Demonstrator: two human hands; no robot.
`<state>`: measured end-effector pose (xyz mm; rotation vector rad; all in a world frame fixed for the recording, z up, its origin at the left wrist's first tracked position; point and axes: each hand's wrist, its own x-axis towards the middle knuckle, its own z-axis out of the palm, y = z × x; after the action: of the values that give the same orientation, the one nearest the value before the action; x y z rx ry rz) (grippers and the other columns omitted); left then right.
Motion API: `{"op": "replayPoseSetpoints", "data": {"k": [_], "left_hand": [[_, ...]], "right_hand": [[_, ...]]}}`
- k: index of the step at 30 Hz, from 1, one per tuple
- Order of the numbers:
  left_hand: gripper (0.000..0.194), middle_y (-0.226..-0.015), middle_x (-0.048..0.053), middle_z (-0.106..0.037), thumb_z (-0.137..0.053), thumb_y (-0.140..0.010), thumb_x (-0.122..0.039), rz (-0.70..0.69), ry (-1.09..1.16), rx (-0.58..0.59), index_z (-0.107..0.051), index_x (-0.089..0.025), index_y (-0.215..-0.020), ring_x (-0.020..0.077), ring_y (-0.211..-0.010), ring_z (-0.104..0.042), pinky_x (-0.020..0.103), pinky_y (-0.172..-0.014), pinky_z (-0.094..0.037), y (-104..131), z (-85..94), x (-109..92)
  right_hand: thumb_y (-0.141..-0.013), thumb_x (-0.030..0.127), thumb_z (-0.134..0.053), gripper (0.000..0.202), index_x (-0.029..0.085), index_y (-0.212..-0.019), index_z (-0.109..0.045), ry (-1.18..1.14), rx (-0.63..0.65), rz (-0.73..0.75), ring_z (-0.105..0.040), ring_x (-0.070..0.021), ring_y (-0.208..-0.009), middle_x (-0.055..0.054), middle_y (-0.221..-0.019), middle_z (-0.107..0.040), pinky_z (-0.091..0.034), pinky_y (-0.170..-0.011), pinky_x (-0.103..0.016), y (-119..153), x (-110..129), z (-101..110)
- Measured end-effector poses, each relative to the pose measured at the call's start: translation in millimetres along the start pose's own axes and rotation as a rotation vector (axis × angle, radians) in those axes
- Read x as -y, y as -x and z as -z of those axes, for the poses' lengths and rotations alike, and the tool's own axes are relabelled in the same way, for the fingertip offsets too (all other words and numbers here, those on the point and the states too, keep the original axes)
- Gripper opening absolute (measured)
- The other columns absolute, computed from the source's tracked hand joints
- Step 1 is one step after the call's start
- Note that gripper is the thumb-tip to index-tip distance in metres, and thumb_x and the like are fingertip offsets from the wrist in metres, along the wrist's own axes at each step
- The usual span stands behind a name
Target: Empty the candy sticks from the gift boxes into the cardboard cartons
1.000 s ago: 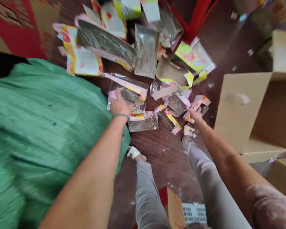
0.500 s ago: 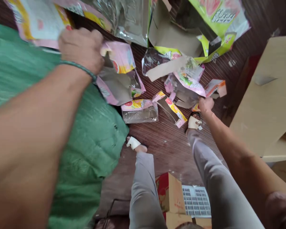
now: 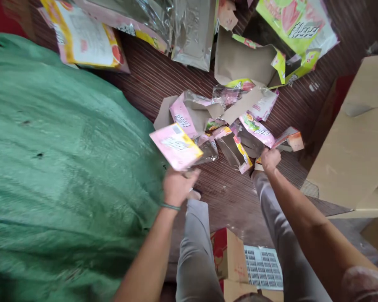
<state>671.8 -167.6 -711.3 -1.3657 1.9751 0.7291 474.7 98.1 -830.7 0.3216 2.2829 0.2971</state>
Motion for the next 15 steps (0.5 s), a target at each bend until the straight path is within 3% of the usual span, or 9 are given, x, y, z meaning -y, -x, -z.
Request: {"op": "replayPoseSetpoints", "data": {"k": [2, 3, 4, 5, 7, 9, 10, 12, 15], "left_hand": [[0.068, -0.128, 0.016, -0.073, -0.092, -0.053, -0.058, -0.238, 0.157, 0.389, -0.076, -0.020, -0.106, 0.0346, -0.114, -0.072, 0.043, -0.096, -0.061, 11.1, -25.2, 4.1], [0.072, -0.130, 0.015, -0.073, -0.093, -0.051, -0.062, -0.301, 0.230, 0.486, -0.077, -0.020, -0.108, 0.0331, -0.115, -0.072, 0.042, -0.097, -0.061, 11.1, -28.6, 7.0], [0.068, -0.125, 0.014, -0.074, -0.091, -0.056, -0.065, -0.293, 0.281, 0.470, -0.076, -0.020, -0.105, 0.0312, -0.111, -0.073, 0.041, -0.096, -0.061, 6.7, -26.7, 11.1], [0.061, -0.118, 0.014, -0.075, -0.087, -0.066, -0.067, -0.229, 0.304, 0.347, -0.075, -0.019, -0.101, 0.0292, -0.105, -0.074, 0.041, -0.096, -0.061, -2.3, -20.8, 16.2], [0.052, -0.113, 0.015, -0.074, -0.080, -0.082, -0.061, -0.022, 0.268, -0.076, -0.071, -0.016, -0.105, 0.0280, -0.102, -0.074, 0.042, -0.098, -0.061, -32.7, -3.7, 27.7], [0.069, -0.134, 0.023, -0.068, -0.086, -0.081, -0.051, 0.103, 0.161, -0.328, -0.065, -0.009, -0.130, 0.0335, -0.120, -0.070, 0.046, -0.109, -0.055, -73.1, 9.6, 36.5], [0.087, -0.145, 0.027, -0.062, -0.091, -0.077, -0.047, 0.111, 0.117, -0.306, -0.057, -0.006, -0.145, 0.0374, -0.131, -0.066, 0.049, -0.115, -0.051, -93.8, 11.8, 38.9], [0.117, -0.158, 0.030, -0.053, -0.097, -0.071, -0.044, 0.069, 0.068, -0.083, -0.038, -0.004, -0.164, 0.0449, -0.145, -0.055, 0.054, -0.122, -0.044, -129.7, 4.5, 40.3], [0.113, -0.161, 0.025, -0.054, -0.095, -0.076, -0.041, 0.077, 0.202, 0.217, -0.036, -0.010, -0.168, 0.0430, -0.149, -0.054, 0.052, -0.124, -0.041, -158.3, -31.2, 39.4]], "right_hand": [[-0.111, 0.024, -0.049, 0.042, -0.003, -0.127, -0.077, -0.014, 0.019, -0.011, -0.074, -0.0388, -0.115, -0.032, -0.127, -0.071, -0.056, -0.099, -0.040, 9.9, 7.9, -3.8], [-0.111, 0.024, -0.049, 0.041, -0.001, -0.129, -0.076, -0.018, 0.028, -0.014, -0.074, -0.0385, -0.117, -0.031, -0.130, -0.070, -0.055, -0.100, -0.040, 13.4, 10.1, -4.6], [-0.112, 0.025, -0.049, 0.041, -0.001, -0.129, -0.076, -0.015, 0.032, -0.007, -0.073, -0.0385, -0.117, -0.030, -0.131, -0.070, -0.055, -0.101, -0.040, 16.1, 11.3, -4.9], [-0.112, 0.025, -0.049, 0.041, 0.000, -0.129, -0.077, -0.008, 0.033, -0.002, -0.073, -0.0387, -0.118, -0.030, -0.130, -0.070, -0.055, -0.100, -0.039, 18.3, 11.6, -4.9], [-0.112, 0.026, -0.048, 0.042, -0.001, -0.126, -0.078, 0.013, 0.038, 0.002, -0.073, -0.0389, -0.117, -0.030, -0.124, -0.072, -0.055, -0.098, -0.038, 22.4, 11.4, -5.1], [-0.113, 0.027, -0.047, 0.043, -0.001, -0.121, -0.079, 0.043, 0.047, 0.011, -0.074, -0.0386, -0.114, -0.030, -0.118, -0.074, -0.056, -0.094, -0.037, 27.3, 12.4, -7.0], [-0.113, 0.027, -0.046, 0.044, -0.002, -0.118, -0.080, 0.062, 0.055, 0.019, -0.075, -0.0383, -0.112, -0.030, -0.115, -0.074, -0.056, -0.092, -0.036, 30.1, 14.0, -9.0], [-0.113, 0.025, -0.043, 0.046, -0.002, -0.115, -0.080, 0.097, 0.064, 0.032, -0.076, -0.0377, -0.110, -0.030, -0.111, -0.075, -0.056, -0.088, -0.035, 36.2, 19.8, -15.2], [-0.112, 0.023, -0.042, 0.047, -0.002, -0.109, -0.081, 0.152, 0.069, 0.130, -0.077, -0.0364, -0.102, -0.029, -0.102, -0.075, -0.056, -0.081, -0.035, 44.1, 33.6, -29.4]]}}
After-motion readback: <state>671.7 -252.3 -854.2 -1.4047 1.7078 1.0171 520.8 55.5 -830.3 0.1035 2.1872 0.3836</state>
